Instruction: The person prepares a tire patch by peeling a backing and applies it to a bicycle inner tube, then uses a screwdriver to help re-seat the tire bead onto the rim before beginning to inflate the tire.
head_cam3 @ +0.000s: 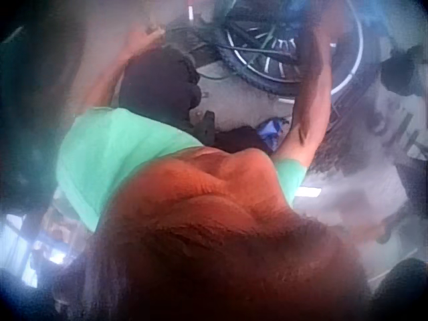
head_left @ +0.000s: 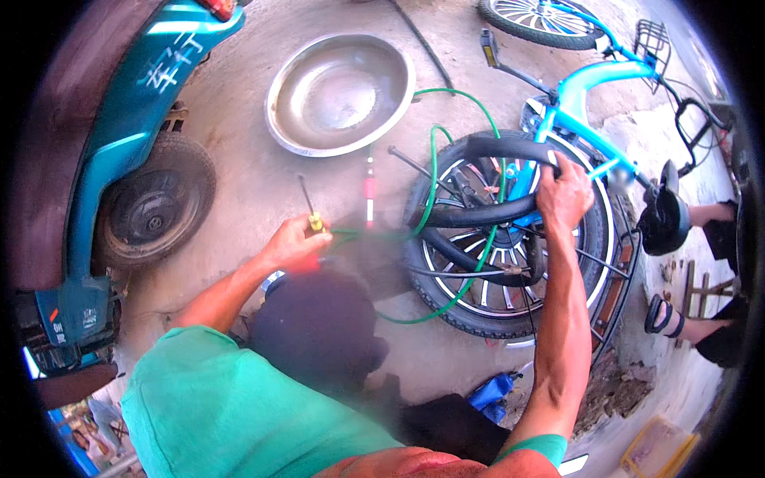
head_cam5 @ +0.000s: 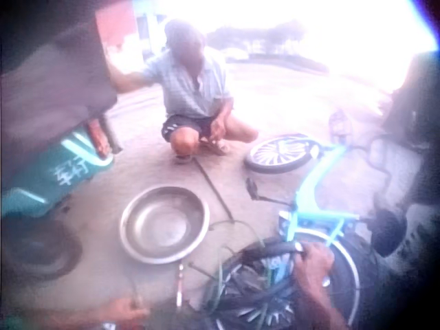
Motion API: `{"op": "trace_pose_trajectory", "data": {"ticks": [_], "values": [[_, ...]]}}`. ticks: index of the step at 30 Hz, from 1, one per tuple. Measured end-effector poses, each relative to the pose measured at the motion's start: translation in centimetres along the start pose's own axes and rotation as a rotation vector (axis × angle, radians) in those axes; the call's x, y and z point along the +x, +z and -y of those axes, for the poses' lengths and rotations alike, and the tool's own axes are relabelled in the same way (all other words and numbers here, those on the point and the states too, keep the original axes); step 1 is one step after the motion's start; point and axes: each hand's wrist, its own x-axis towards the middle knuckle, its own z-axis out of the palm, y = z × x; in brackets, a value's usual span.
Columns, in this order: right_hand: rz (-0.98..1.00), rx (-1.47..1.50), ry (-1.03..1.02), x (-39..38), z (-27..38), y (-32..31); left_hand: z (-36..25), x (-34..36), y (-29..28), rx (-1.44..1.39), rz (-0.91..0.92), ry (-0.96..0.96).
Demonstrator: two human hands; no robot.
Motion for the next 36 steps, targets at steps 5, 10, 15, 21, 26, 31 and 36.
{"op": "trace_pose_trajectory", "data": {"ticks": [5, 10, 15, 21, 26, 31, 36], "values": [[-0.119, 0.469, -0.162, -1.2, 4.2, -8.0, 1.5, -1.6, 0.0, 0.479, 0.113, -0.095], [0.366, 0.749, 0.019, -6.2, 3.4, -14.3, 2.9, -1.4, -0.7, 0.65, 0.193, -0.128], [0.668, 0.79, 0.277, -12.6, -0.6, -16.5, 0.5, 1.2, -0.4, 0.515, 0.076, -0.114], [0.723, 0.891, 0.508, -16.0, -2.2, -14.8, -1.5, 5.1, 1.2, 0.447, -0.005, 0.104], [0.709, 0.936, 0.52, -16.4, -2.2, -14.5, -1.8, 10.0, 3.9, 0.047, 0.109, -0.293], [0.759, 0.957, 0.54, -16.1, -2.3, -14.3, -0.1, 12.3, 5.2, -0.021, 0.139, -0.373], [0.733, 1.056, 0.568, -16.4, -2.8, -13.7, -2.1, 12.1, 5.8, -0.09, 0.151, -0.378]]}}
